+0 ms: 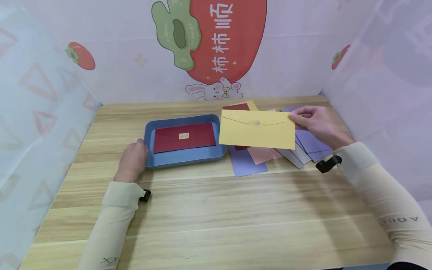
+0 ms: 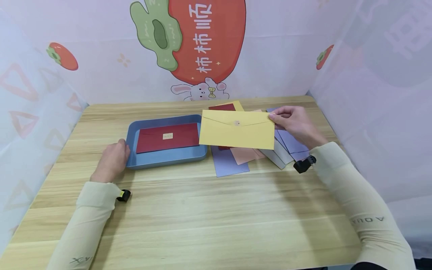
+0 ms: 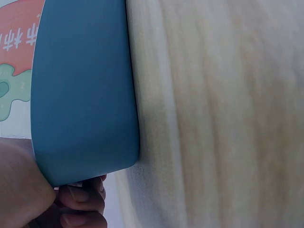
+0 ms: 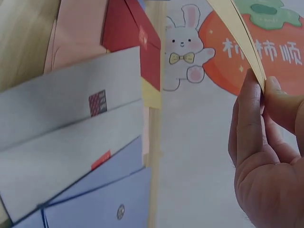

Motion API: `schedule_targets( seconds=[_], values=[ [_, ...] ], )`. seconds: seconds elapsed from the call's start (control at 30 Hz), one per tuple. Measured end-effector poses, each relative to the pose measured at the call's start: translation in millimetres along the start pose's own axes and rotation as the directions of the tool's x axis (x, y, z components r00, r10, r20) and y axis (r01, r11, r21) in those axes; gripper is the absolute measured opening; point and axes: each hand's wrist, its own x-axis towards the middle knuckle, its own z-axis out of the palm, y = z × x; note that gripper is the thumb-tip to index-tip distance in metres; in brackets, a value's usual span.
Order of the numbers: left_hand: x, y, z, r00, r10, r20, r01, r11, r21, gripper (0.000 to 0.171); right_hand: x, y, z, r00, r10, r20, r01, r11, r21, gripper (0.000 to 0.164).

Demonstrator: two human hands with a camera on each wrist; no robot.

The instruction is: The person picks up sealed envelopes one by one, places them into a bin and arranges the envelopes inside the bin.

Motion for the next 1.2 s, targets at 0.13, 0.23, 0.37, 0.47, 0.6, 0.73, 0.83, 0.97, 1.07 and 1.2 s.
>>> schedule_targets(
  seconds=[0.13, 0.23, 0.37, 0.47, 0.6, 0.73, 0.83, 0.97, 1.07, 1.2],
  values=[
    [0.2, -0.3, -0.2, 1.0, -0.005, 0.012, 0.005, 1.0, 0.003, 0.028, 6, -6, 12, 1.0, -0.013, 0.011, 0.013, 1.0, 0.017, 0.044],
    [0.6, -0.8, 0.0, 1.0, -0.003, 0.008, 0.003, 1.0, 0.004, 0.028, 10, -10, 20, 1.0, -0.022, 0.016, 0.022, 1.0, 0.019, 0.042],
    [1.2, -2.0, 0.9, 1.0, 0.002, -0.003, -0.002, 1.0, 0.006, 0.028, 15, -14, 30, 0.999, -0.015, 0.044, 0.014, 1.0, 0.019, 0.044],
    [1.2, -2.5, 1.5, 1.0, -0.002, -0.004, 0.002, 1.0, 0.009, 0.028, 20, -17, 37, 0.998, -0.005, 0.063, 0.003, 0.999, 0.033, 0.046],
    [0.9, -2.0, 1.2, 1.0, -0.004, -0.009, 0.004, 1.0, 0.01, 0.028, 24, -22, 45, 0.998, 0.012, 0.066, -0.013, 1.0, 0.018, 0.05],
    [0.9, -1.2, 0.7, 1.0, 0.003, -0.011, -0.003, 1.0, 0.01, 0.028, 26, -26, 52, 0.998, 0.029, 0.053, -0.028, 0.999, -0.027, 0.054],
    [0.7, -0.7, 0.5, 1.0, 0.0, -0.004, 0.0, 1.0, 0.008, 0.028, 28, -29, 59, 0.998, 0.016, 0.067, -0.019, 0.999, 0.036, 0.05],
    [0.6, -0.6, 0.3, 1.0, -0.008, 0.002, 0.008, 1.0, 0.0, 0.027, 33, -33, 68, 0.996, -0.009, 0.087, 0.0, 0.994, 0.11, 0.043],
    [1.0, -1.0, 0.2, 1.0, -0.01, 0.004, 0.01, 1.0, -0.003, 0.028, 36, -36, 73, 0.996, -0.017, 0.089, 0.008, 0.995, 0.098, 0.041],
    [0.7, -1.0, -0.4, 1.0, -0.013, 0.012, 0.013, 1.0, 0.001, 0.029, 40, -41, 79, 0.994, -0.02, 0.106, 0.01, 0.995, 0.095, 0.042]
  ],
)
